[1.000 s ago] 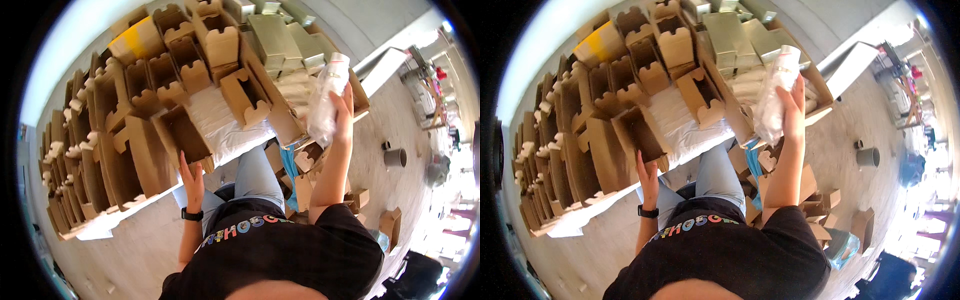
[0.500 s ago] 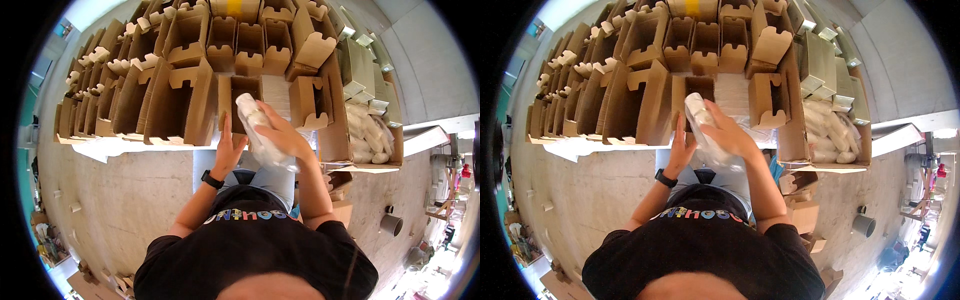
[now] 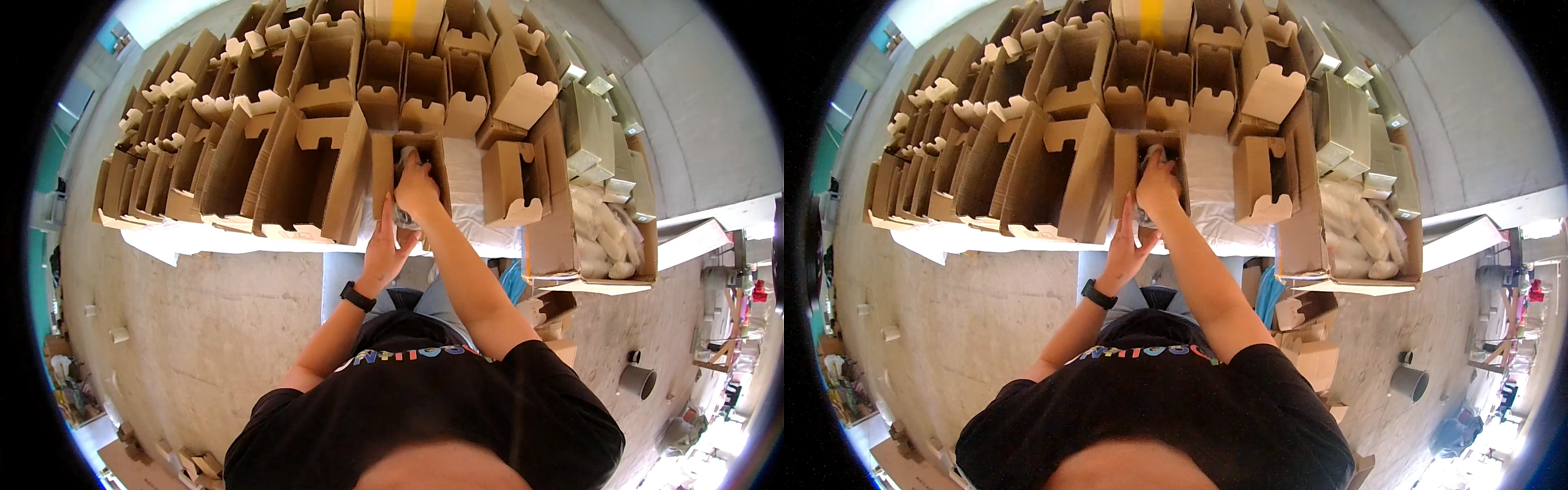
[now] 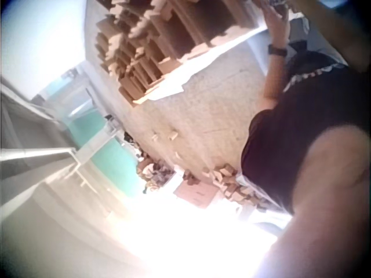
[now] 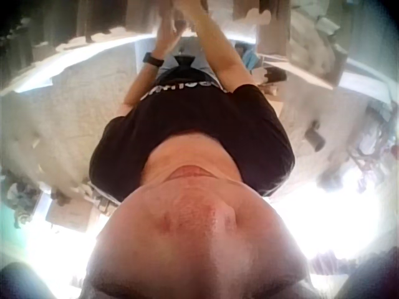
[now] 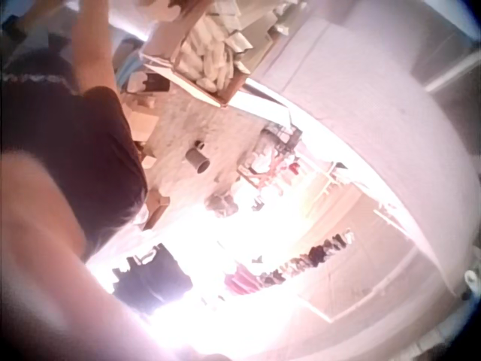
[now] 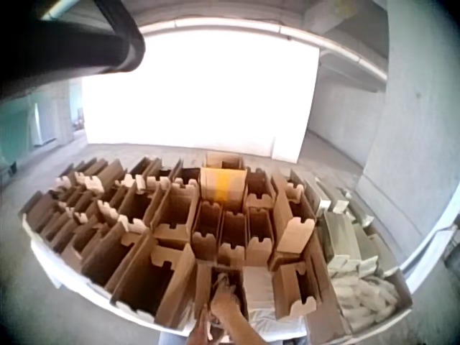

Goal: The person places bottles into individual cardboard packaging inserts, handling the bottles and cardboard inserts one at a time and organizing them on a table.

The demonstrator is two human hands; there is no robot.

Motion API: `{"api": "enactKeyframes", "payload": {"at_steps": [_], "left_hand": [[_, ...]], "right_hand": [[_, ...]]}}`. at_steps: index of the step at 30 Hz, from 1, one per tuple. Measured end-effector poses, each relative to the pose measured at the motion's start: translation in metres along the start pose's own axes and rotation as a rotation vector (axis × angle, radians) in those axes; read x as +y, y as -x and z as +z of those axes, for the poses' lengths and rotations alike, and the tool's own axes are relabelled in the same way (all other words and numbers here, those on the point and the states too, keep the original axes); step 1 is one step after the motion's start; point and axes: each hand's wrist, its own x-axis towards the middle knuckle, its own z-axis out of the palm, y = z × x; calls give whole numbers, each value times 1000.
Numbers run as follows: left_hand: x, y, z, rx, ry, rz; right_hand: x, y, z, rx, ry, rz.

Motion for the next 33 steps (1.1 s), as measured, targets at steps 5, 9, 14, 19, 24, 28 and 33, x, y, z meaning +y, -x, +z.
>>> {"api": "enactKeyframes", "payload": {"at_steps": [5,9,14,19,24,28,33], "left_hand": [[4,-1,-3,-28,29,-20],[4,-4,-2,-36,16,-9],[9,-4,-6,-42,70,-39],[7,-2,-3,50,147,23],[20,6,-27,-128,429,-163],[5,11,-34,-215,430,-54],[-2,7,-38,-273,375,-49]], "right_hand": [[28,-12,42,-66,-67,-18],[34,-19,41,-91,-64,-21],[27,34,1,167,-99,-370],[54,66,-22,536,-247,-565],[88,85,-26,415,-535,-519],[91,89,-27,404,-626,-499],[100,85,-17,513,-572,-536]]}}
